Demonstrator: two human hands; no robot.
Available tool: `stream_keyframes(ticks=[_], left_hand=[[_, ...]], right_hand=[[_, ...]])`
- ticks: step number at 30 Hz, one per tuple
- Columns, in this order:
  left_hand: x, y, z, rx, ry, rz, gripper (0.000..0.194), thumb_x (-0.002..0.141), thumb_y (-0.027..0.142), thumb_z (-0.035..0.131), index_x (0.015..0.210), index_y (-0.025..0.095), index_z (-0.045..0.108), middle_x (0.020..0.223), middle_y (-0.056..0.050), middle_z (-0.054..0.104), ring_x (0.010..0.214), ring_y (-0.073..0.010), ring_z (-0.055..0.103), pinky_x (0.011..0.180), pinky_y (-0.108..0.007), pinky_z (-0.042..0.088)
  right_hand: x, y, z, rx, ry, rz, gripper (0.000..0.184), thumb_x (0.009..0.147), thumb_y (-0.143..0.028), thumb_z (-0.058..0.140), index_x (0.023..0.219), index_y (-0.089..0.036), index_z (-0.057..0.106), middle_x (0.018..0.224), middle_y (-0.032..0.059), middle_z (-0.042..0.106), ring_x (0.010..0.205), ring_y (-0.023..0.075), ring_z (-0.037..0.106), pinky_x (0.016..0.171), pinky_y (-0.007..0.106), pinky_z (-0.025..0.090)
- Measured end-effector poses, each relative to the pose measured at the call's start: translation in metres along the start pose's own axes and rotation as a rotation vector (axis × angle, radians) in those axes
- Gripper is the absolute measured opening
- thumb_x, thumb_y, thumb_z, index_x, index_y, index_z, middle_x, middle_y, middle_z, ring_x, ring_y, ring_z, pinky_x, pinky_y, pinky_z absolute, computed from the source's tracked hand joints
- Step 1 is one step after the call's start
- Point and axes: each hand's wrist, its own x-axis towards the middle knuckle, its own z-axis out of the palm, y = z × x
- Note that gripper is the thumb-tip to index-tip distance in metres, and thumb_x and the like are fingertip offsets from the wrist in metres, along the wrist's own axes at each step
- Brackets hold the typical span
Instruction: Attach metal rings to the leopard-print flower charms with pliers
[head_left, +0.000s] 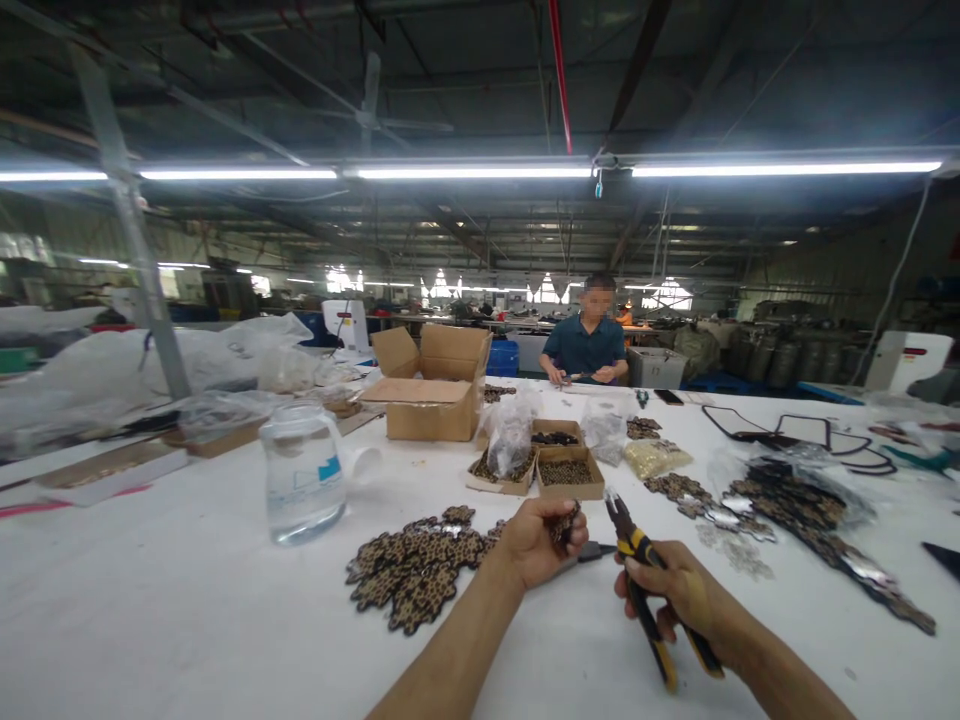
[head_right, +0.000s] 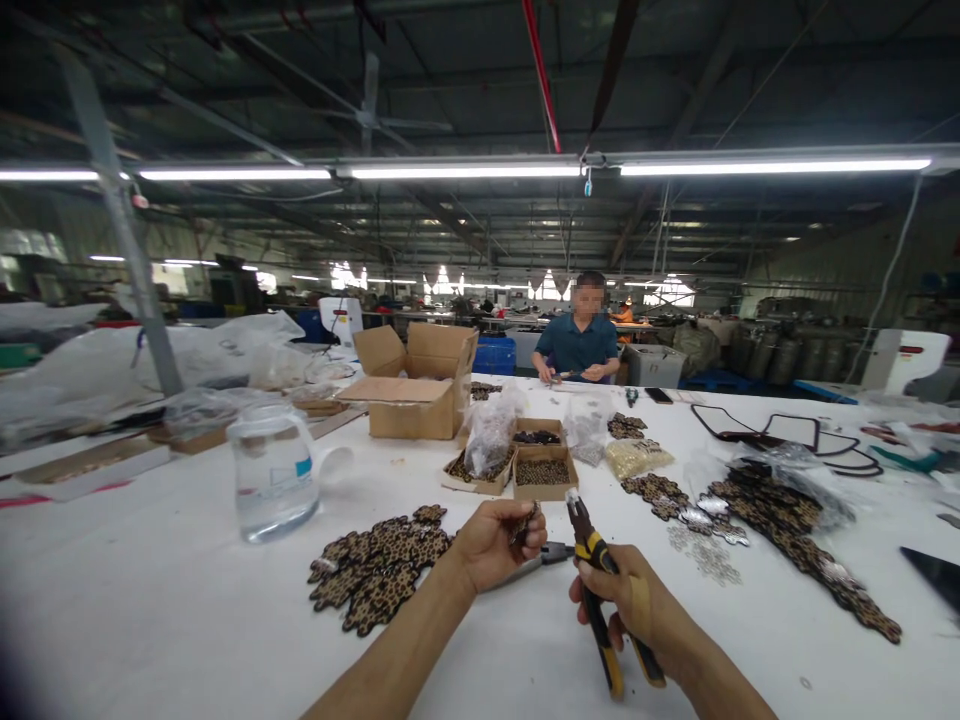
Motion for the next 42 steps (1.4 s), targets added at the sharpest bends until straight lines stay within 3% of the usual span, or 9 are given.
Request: stream_keyframes(ticks=[6, 11, 14, 17, 25, 30, 37, 42], left_hand=[[0.003, 0.003, -0.005, 0.188, 0.04, -0.13, 0.012, 0.066, 0.021, 0.062, 0.067, 0.014, 0.053, 0.063, -0.003, 0.054, 0.053, -0.0118, 0.049, 0.049, -0.024, 0.033], [0.009, -0.005, -0.004, 0.327, 0.064, -0.184, 0.009, 0.061, 0.018, 0.061, 0.062, 0.011, 0.056, 0.058, -0.007, 0.058, 0.048, -0.0145, 0.052, 0.046, -0.026, 0.033], [0.013, -0.014, 0.003, 0.378, 0.026, -0.228, 0.01, 0.06, 0.019, 0.062, 0.063, 0.01, 0.058, 0.056, -0.008, 0.059, 0.044, -0.0164, 0.052, 0.043, -0.027, 0.032], [0.017, -0.023, 0.01, 0.46, -0.019, -0.26, 0.012, 0.058, 0.02, 0.062, 0.064, 0.01, 0.059, 0.056, -0.007, 0.059, 0.042, -0.0166, 0.052, 0.039, -0.026, 0.03], [0.024, -0.037, 0.01, 0.515, 0.016, -0.284, 0.015, 0.053, 0.017, 0.065, 0.064, 0.008, 0.06, 0.06, -0.007, 0.059, 0.042, -0.0149, 0.051, 0.038, -0.027, 0.031], [0.019, -0.035, 0.014, 0.536, 0.027, -0.306, 0.02, 0.055, 0.021, 0.068, 0.069, 0.009, 0.062, 0.062, -0.007, 0.061, 0.048, -0.0188, 0.058, 0.038, -0.026, 0.03], [0.013, -0.035, 0.026, 0.347, 0.008, -0.271, 0.023, 0.059, 0.023, 0.07, 0.077, 0.011, 0.063, 0.067, -0.006, 0.063, 0.055, -0.0155, 0.058, 0.044, -0.024, 0.029], [0.012, -0.033, 0.025, 0.27, -0.037, -0.323, 0.025, 0.058, 0.021, 0.07, 0.08, 0.011, 0.062, 0.069, -0.006, 0.064, 0.053, -0.0144, 0.056, 0.045, -0.024, 0.025]], right_hand=[[-0.011, -0.009, -0.006, -0.005, -0.072, -0.051, 0.042, 0.082, -0.047, 0.066, 0.107, -0.013, 0.06, 0.089, 0.0099, 0.069, 0.071, 0.0208, 0.067, 0.037, 0.018, 0.034], [-0.012, -0.018, 0.0, -0.105, 0.077, -0.162, 0.038, 0.085, -0.046, 0.063, 0.103, -0.013, 0.061, 0.072, 0.0047, 0.066, 0.05, 0.011, 0.052, 0.04, 0.02, 0.031], [-0.01, -0.022, 0.004, -0.188, 0.18, -0.289, 0.03, 0.084, -0.04, 0.065, 0.097, -0.013, 0.062, 0.069, 0.0028, 0.064, 0.058, 0.0135, 0.056, 0.05, 0.023, 0.04], [-0.009, -0.025, 0.003, -0.26, 0.2, -0.373, 0.023, 0.082, -0.035, 0.065, 0.093, -0.014, 0.063, 0.074, 0.0028, 0.065, 0.065, 0.0156, 0.06, 0.06, 0.026, 0.046], [-0.009, -0.017, 0.0, -0.402, 0.187, -0.372, 0.012, 0.078, -0.026, 0.064, 0.085, -0.016, 0.062, 0.075, 0.0013, 0.063, 0.069, 0.0159, 0.057, 0.062, 0.026, 0.046], [-0.008, -0.018, 0.0, -0.363, 0.229, -0.402, 0.016, 0.08, -0.031, 0.064, 0.086, -0.016, 0.061, 0.072, 0.0001, 0.06, 0.066, 0.0148, 0.054, 0.06, 0.025, 0.045], [-0.001, -0.01, 0.004, -0.251, 0.392, -0.381, 0.035, 0.079, -0.044, 0.068, 0.096, -0.014, 0.062, 0.077, 0.0058, 0.066, 0.066, 0.0196, 0.061, 0.063, 0.03, 0.05], [0.0, -0.007, 0.007, -0.207, 0.394, -0.371, 0.045, 0.077, -0.051, 0.07, 0.1, -0.013, 0.062, 0.081, 0.0091, 0.067, 0.067, 0.0221, 0.063, 0.062, 0.033, 0.052]])
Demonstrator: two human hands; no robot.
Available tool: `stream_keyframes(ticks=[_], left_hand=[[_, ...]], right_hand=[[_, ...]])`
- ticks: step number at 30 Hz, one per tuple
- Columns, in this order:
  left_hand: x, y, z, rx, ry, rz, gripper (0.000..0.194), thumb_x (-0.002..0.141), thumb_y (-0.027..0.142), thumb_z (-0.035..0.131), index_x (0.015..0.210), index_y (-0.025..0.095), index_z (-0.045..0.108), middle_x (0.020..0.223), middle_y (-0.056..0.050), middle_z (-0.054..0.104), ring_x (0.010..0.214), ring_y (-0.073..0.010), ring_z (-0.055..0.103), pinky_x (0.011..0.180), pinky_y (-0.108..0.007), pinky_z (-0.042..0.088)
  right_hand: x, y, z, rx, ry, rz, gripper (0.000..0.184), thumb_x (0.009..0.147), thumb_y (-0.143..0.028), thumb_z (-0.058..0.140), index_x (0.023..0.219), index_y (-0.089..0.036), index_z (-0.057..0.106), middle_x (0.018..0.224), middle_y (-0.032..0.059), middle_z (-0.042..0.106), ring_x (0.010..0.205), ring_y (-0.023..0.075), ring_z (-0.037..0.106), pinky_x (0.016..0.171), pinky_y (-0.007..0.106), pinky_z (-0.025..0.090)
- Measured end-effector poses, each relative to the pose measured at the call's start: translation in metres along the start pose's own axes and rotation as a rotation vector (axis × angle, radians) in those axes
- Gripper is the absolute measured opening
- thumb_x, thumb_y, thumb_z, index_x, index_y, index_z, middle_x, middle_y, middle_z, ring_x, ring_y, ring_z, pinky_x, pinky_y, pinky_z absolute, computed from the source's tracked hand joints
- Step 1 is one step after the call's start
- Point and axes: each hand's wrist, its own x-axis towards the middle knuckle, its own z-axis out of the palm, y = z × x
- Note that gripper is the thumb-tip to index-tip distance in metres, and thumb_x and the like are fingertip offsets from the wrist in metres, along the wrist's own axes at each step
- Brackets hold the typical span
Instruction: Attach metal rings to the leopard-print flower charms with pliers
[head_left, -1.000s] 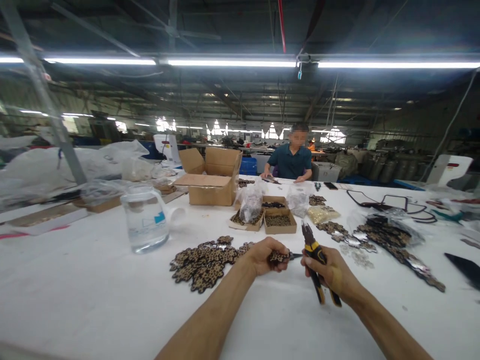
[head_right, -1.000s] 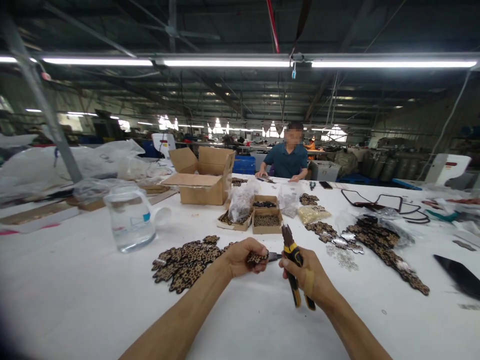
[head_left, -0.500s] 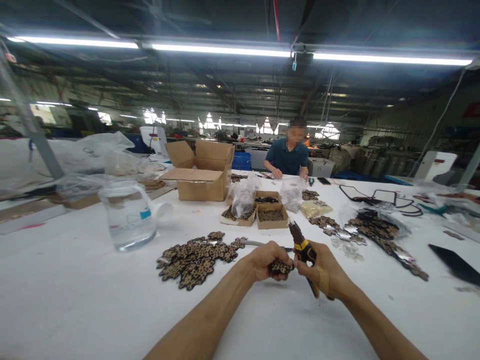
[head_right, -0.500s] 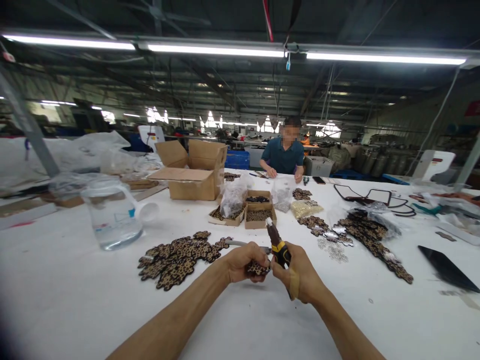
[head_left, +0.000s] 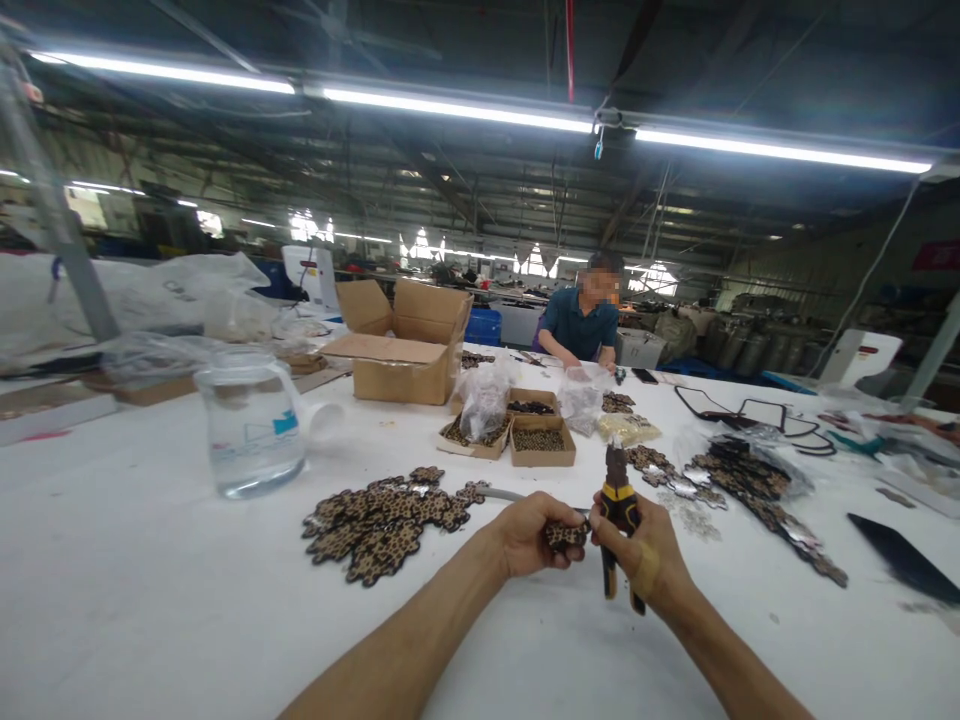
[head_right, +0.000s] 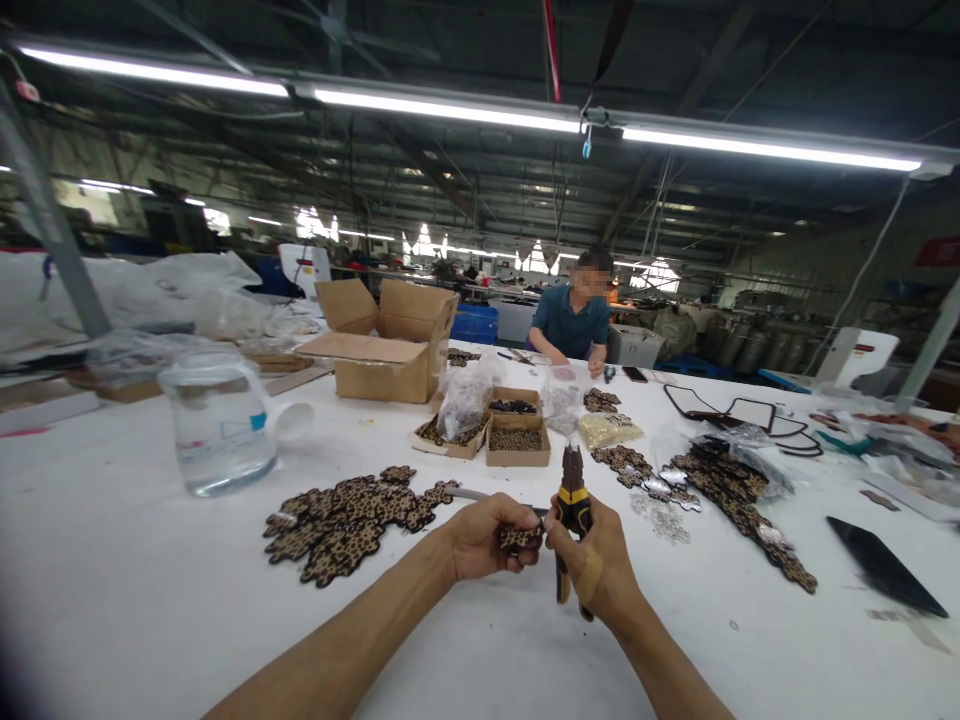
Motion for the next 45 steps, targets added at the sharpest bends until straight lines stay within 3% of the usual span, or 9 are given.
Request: stream_keyframes(ticks=[13, 26, 35, 45], left_hand=[[0.01, -0.004, -0.013, 0.029, -0.03, -0.109, 0.018, 0.056, 0.021, 0.062, 0.07, 0.01, 0.06, 0.059, -0.007, 0.057, 0.048, -0.0146, 0.051, 0.043, -0.023, 0.022], [0.011, -0.001, -0.015, 0.008, -0.026, -0.157, 0.016, 0.056, 0.02, 0.066, 0.066, 0.012, 0.057, 0.058, -0.007, 0.056, 0.047, -0.0136, 0.049, 0.041, -0.021, 0.019], [0.01, -0.002, -0.018, 0.058, -0.03, -0.151, 0.018, 0.057, 0.02, 0.069, 0.068, 0.014, 0.056, 0.055, -0.004, 0.055, 0.043, -0.0133, 0.045, 0.039, -0.022, 0.018], [0.012, 0.0, -0.018, 0.003, 0.0, -0.203, 0.02, 0.056, 0.02, 0.07, 0.067, 0.014, 0.054, 0.056, -0.005, 0.055, 0.044, -0.012, 0.045, 0.039, -0.02, 0.015]], right_hand=[[-0.005, -0.012, -0.007, -0.111, -0.125, -0.039, 0.026, 0.076, -0.037, 0.069, 0.091, -0.016, 0.064, 0.083, 0.0057, 0.068, 0.073, 0.0193, 0.061, 0.065, 0.029, 0.05], [-0.006, -0.012, -0.005, -0.091, -0.102, -0.02, 0.025, 0.076, -0.035, 0.068, 0.091, -0.016, 0.064, 0.082, 0.0051, 0.067, 0.072, 0.0193, 0.06, 0.064, 0.029, 0.049], [-0.008, -0.017, -0.007, -0.081, -0.199, -0.055, 0.019, 0.077, -0.032, 0.066, 0.086, -0.017, 0.062, 0.074, 0.0018, 0.063, 0.067, 0.0169, 0.058, 0.063, 0.028, 0.048], [-0.007, -0.016, -0.006, -0.049, -0.165, -0.014, 0.024, 0.077, -0.037, 0.068, 0.088, -0.016, 0.064, 0.07, 0.0024, 0.065, 0.065, 0.0176, 0.06, 0.062, 0.028, 0.047]])
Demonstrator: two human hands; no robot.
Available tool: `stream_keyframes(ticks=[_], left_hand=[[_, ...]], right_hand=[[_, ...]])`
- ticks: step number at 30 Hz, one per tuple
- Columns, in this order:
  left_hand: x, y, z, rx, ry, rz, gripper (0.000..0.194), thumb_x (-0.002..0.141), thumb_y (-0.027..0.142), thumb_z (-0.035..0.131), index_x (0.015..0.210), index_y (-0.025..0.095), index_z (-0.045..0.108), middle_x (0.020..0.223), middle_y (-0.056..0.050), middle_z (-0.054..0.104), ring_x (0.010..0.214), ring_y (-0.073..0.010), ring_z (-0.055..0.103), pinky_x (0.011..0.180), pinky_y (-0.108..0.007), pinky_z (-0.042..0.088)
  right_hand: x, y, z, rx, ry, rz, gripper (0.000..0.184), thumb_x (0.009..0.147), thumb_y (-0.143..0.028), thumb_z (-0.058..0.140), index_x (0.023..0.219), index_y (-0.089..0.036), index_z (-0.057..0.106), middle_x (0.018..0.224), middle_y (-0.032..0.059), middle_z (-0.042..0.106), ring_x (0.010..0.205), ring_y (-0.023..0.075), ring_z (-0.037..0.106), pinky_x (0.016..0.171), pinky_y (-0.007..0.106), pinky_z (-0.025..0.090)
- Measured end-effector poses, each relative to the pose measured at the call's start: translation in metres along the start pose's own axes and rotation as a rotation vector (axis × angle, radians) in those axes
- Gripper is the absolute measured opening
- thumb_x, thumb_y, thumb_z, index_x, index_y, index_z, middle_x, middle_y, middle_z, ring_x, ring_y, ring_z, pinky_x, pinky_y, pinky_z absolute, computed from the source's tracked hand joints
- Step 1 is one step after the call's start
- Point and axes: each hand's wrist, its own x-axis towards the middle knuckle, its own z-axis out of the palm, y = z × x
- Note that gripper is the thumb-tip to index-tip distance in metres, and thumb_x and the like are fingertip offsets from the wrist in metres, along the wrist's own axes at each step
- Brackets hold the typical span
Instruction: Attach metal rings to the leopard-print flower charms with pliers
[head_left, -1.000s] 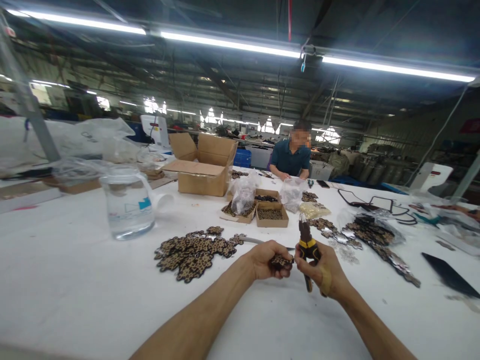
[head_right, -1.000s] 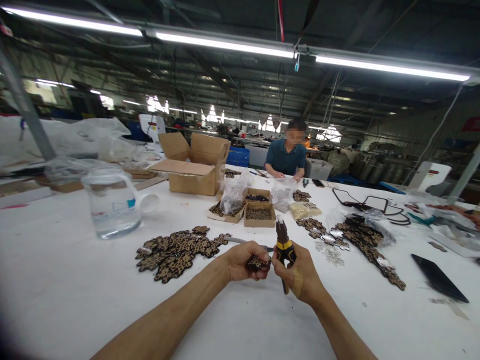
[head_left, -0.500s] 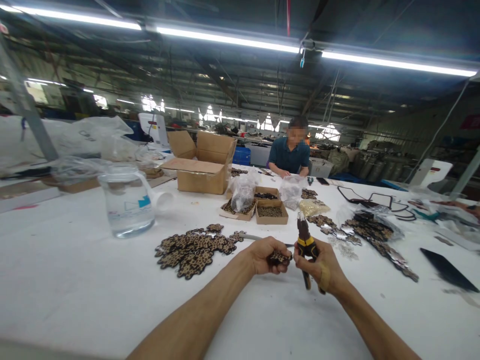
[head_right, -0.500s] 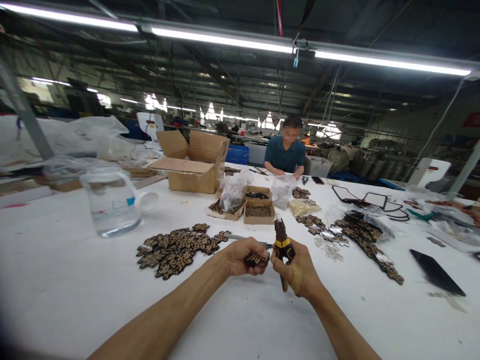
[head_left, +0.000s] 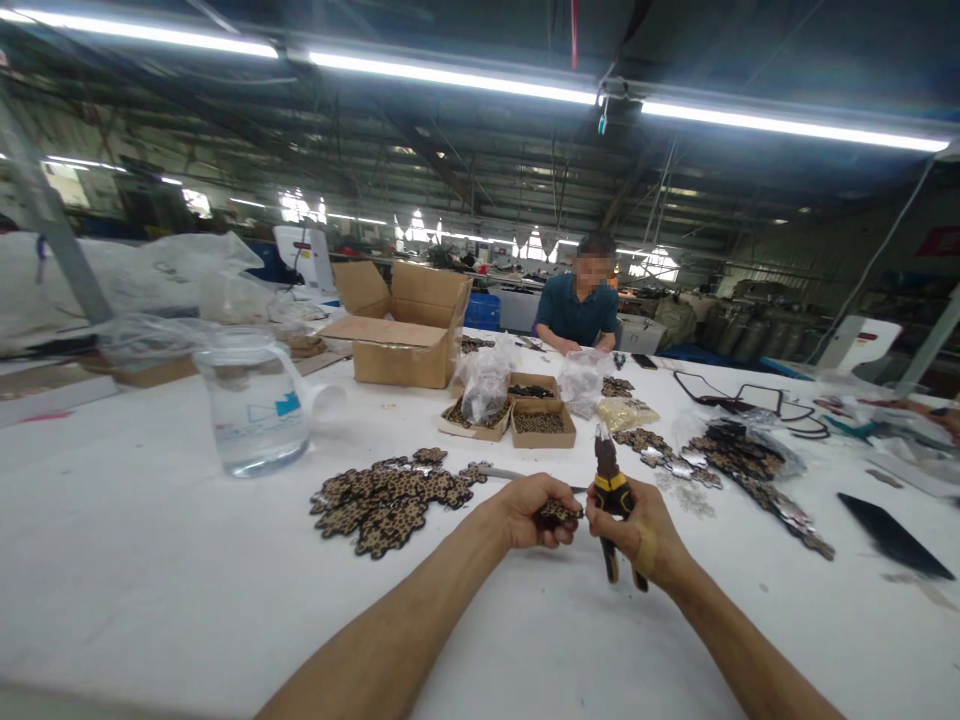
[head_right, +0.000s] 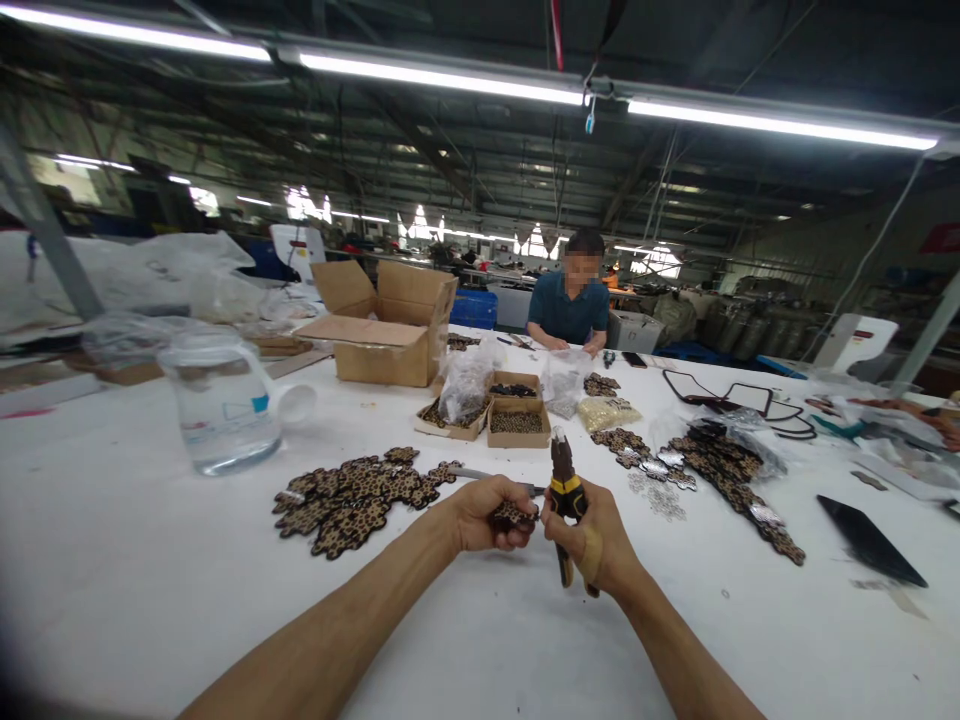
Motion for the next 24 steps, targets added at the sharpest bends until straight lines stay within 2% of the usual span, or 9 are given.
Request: stream_keyframes(ticks=[4, 8, 12, 14, 17, 21, 24], left_hand=[[-0.004, 0.002, -0.004, 0.011, 0.038, 0.034, 0.017, 0.055, 0.02, 0.066, 0.063, 0.014, 0.051, 0.056, -0.005, 0.053, 0.043, -0.0109, 0.044, 0.04, -0.02, 0.014], [-0.012, 0.005, -0.008, 0.029, 0.106, 0.158, 0.015, 0.056, 0.021, 0.064, 0.063, 0.013, 0.053, 0.057, -0.006, 0.055, 0.044, -0.0118, 0.047, 0.039, -0.021, 0.015], [-0.024, 0.01, -0.01, 0.047, 0.162, 0.286, 0.015, 0.056, 0.022, 0.064, 0.064, 0.012, 0.054, 0.059, -0.007, 0.058, 0.047, -0.0136, 0.051, 0.039, -0.023, 0.017], [-0.03, 0.013, -0.01, 0.052, 0.185, 0.335, 0.015, 0.056, 0.021, 0.064, 0.063, 0.013, 0.054, 0.058, -0.007, 0.059, 0.047, -0.0131, 0.051, 0.038, -0.023, 0.019], [-0.037, 0.015, -0.012, 0.061, 0.211, 0.382, 0.014, 0.055, 0.02, 0.063, 0.061, 0.015, 0.052, 0.053, -0.004, 0.056, 0.043, -0.0123, 0.047, 0.038, -0.024, 0.019], [-0.039, 0.016, -0.016, 0.076, 0.262, 0.417, 0.011, 0.056, 0.019, 0.062, 0.06, 0.014, 0.053, 0.051, -0.003, 0.054, 0.042, -0.0122, 0.047, 0.037, -0.024, 0.018], [-0.038, 0.016, -0.018, 0.086, 0.305, 0.442, 0.01, 0.056, 0.017, 0.063, 0.062, 0.012, 0.057, 0.054, -0.004, 0.057, 0.042, -0.0122, 0.049, 0.038, -0.024, 0.02]], right_hand=[[0.004, 0.005, -0.01, 0.016, -0.023, 0.084, 0.033, 0.08, -0.043, 0.066, 0.097, -0.014, 0.064, 0.065, 0.0023, 0.064, 0.057, 0.0157, 0.057, 0.05, 0.025, 0.042], [0.003, 0.008, -0.026, 0.012, -0.104, 0.188, 0.04, 0.083, -0.05, 0.063, 0.097, -0.013, 0.064, 0.07, 0.0047, 0.066, 0.052, 0.0127, 0.053, 0.042, 0.022, 0.036], [-0.002, 0.003, -0.034, 0.122, -0.214, 0.206, 0.043, 0.081, -0.05, 0.065, 0.105, -0.015, 0.061, 0.092, 0.0099, 0.068, 0.078, 0.0218, 0.063, 0.044, 0.024, 0.047], [-0.004, -0.002, -0.036, 0.118, -0.264, 0.213, 0.042, 0.08, -0.05, 0.066, 0.104, -0.016, 0.06, 0.097, 0.0109, 0.066, 0.088, 0.0252, 0.064, 0.048, 0.027, 0.053], [-0.004, -0.008, -0.039, 0.029, -0.326, 0.252, 0.037, 0.081, -0.047, 0.066, 0.1, -0.016, 0.059, 0.099, 0.0109, 0.065, 0.092, 0.0265, 0.064, 0.055, 0.031, 0.059], [-0.003, -0.015, -0.042, -0.023, -0.446, 0.351, 0.038, 0.081, -0.04, 0.067, 0.109, -0.017, 0.054, 0.106, 0.0117, 0.064, 0.099, 0.0288, 0.064, 0.062, 0.037, 0.062], [-0.004, -0.019, -0.037, -0.029, -0.484, 0.417, 0.038, 0.082, -0.033, 0.065, 0.113, -0.017, 0.05, 0.107, 0.0115, 0.064, 0.1, 0.0285, 0.065, 0.064, 0.038, 0.063]])
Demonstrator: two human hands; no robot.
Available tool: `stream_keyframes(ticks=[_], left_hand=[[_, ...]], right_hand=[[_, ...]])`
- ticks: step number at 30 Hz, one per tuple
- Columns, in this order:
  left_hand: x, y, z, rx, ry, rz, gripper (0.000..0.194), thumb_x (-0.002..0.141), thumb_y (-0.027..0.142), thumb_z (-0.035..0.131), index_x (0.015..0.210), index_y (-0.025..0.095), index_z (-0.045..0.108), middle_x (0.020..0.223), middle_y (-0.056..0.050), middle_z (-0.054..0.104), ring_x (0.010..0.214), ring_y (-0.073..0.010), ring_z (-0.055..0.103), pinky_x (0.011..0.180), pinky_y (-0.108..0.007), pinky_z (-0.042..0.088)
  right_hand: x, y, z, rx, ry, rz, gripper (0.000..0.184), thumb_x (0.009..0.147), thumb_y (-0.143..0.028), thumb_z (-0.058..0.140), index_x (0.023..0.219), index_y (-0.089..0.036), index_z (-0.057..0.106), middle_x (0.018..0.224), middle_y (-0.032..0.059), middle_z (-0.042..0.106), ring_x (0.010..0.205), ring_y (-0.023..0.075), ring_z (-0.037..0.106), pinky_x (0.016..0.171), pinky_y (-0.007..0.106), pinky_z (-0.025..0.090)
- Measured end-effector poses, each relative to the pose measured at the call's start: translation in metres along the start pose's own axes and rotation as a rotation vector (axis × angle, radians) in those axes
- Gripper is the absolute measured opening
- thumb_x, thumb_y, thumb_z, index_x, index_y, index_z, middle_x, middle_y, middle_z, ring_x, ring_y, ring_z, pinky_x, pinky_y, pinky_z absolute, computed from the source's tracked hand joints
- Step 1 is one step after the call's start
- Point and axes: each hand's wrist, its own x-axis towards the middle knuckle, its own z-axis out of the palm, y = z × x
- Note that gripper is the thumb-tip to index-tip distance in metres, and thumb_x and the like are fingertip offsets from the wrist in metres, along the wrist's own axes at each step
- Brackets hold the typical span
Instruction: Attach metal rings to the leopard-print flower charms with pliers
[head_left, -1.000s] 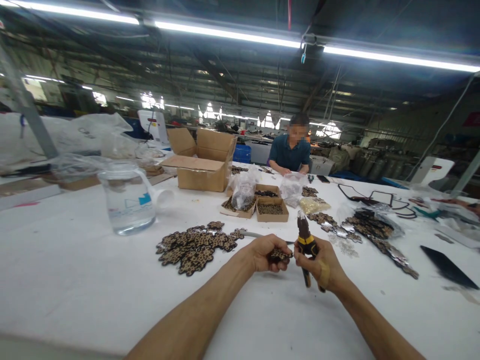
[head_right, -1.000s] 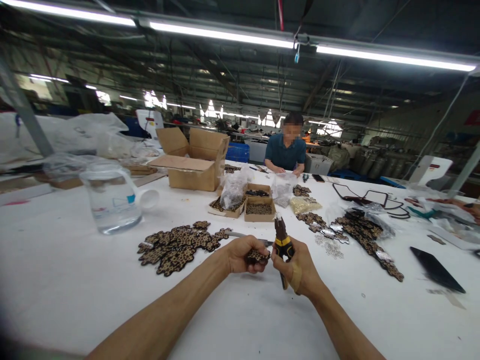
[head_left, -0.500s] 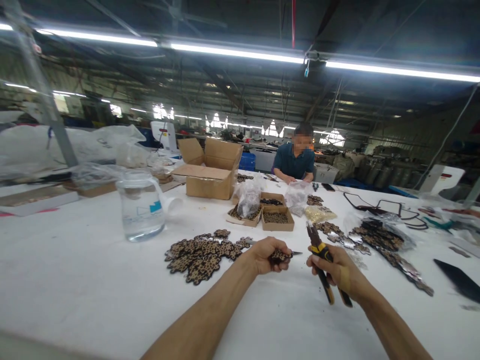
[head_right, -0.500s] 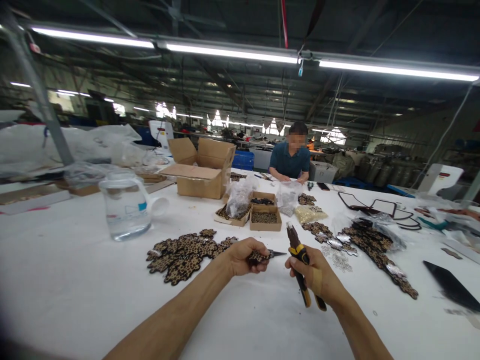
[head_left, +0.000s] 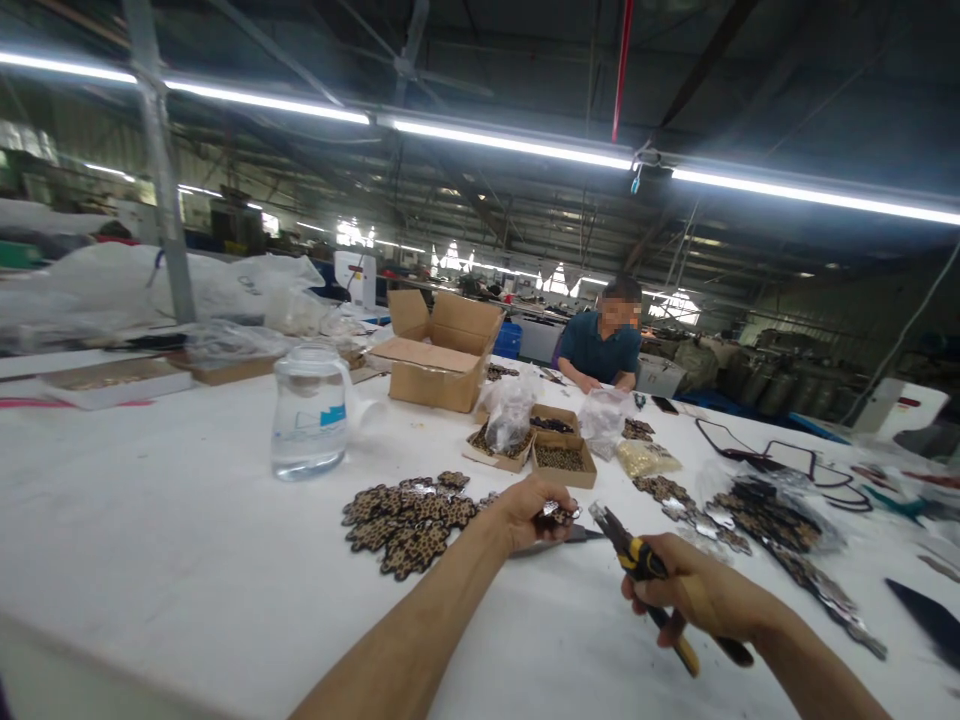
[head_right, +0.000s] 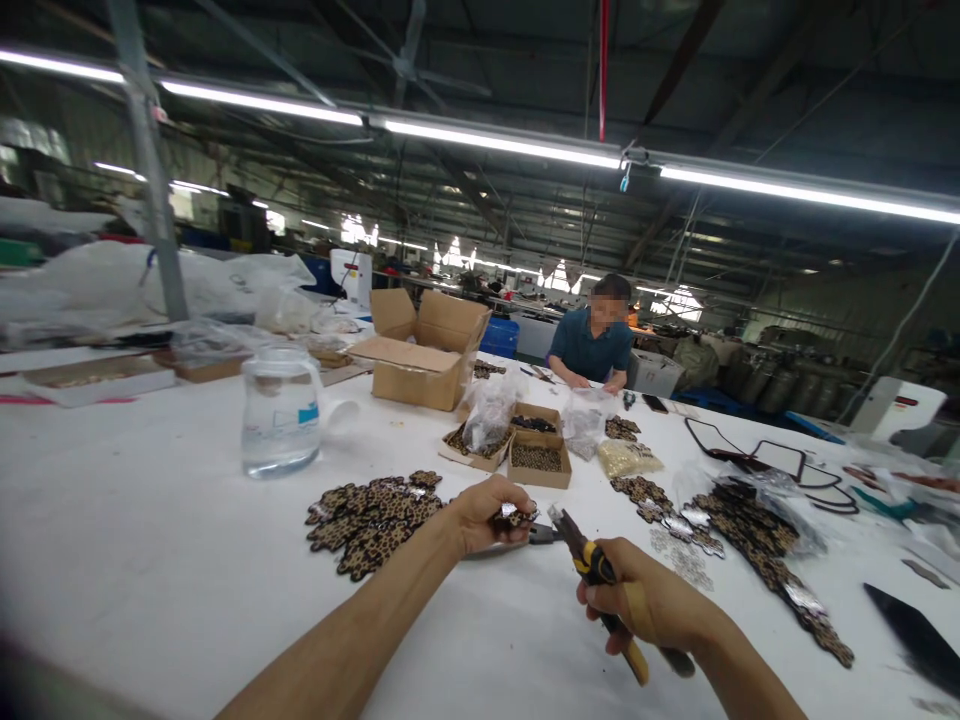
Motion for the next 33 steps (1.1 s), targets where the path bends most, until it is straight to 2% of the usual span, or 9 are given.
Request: stream_keyframes(ticks=[8, 16, 23, 33], left_hand=[[-0.004, 0.003, 0.005, 0.032, 0.083, 0.059, 0.011, 0.055, 0.019, 0.064, 0.059, 0.013, 0.055, 0.052, -0.003, 0.056, 0.039, -0.0135, 0.051, 0.035, -0.024, 0.019], [-0.002, 0.004, 0.003, 0.065, 0.154, 0.11, 0.013, 0.053, 0.02, 0.065, 0.057, 0.014, 0.054, 0.048, -0.002, 0.055, 0.039, -0.0144, 0.052, 0.034, -0.023, 0.022], [-0.006, 0.01, 0.007, 0.107, 0.166, 0.254, 0.019, 0.05, 0.018, 0.069, 0.051, 0.015, 0.05, 0.046, 0.002, 0.051, 0.039, -0.0094, 0.044, 0.036, -0.023, 0.025], [-0.009, 0.01, 0.01, 0.111, 0.162, 0.278, 0.02, 0.05, 0.022, 0.071, 0.051, 0.015, 0.052, 0.047, 0.002, 0.051, 0.045, -0.0092, 0.043, 0.043, -0.024, 0.025]], right_hand=[[0.005, -0.009, 0.03, 0.023, 0.031, 0.02, 0.036, 0.08, -0.028, 0.062, 0.111, -0.016, 0.048, 0.108, 0.013, 0.063, 0.099, 0.0292, 0.065, 0.061, 0.037, 0.062], [0.012, -0.019, 0.045, 0.007, 0.136, 0.053, 0.036, 0.079, -0.029, 0.06, 0.109, -0.016, 0.047, 0.105, 0.0143, 0.065, 0.096, 0.0301, 0.066, 0.056, 0.037, 0.061], [0.015, -0.024, 0.053, -0.005, 0.247, 0.072, 0.031, 0.077, -0.028, 0.059, 0.103, -0.016, 0.048, 0.104, 0.0142, 0.064, 0.097, 0.0305, 0.066, 0.055, 0.035, 0.06], [0.024, -0.012, 0.053, -0.062, 0.292, 0.064, 0.029, 0.079, -0.032, 0.058, 0.102, -0.018, 0.048, 0.098, 0.0119, 0.062, 0.095, 0.03, 0.064, 0.054, 0.035, 0.06]])
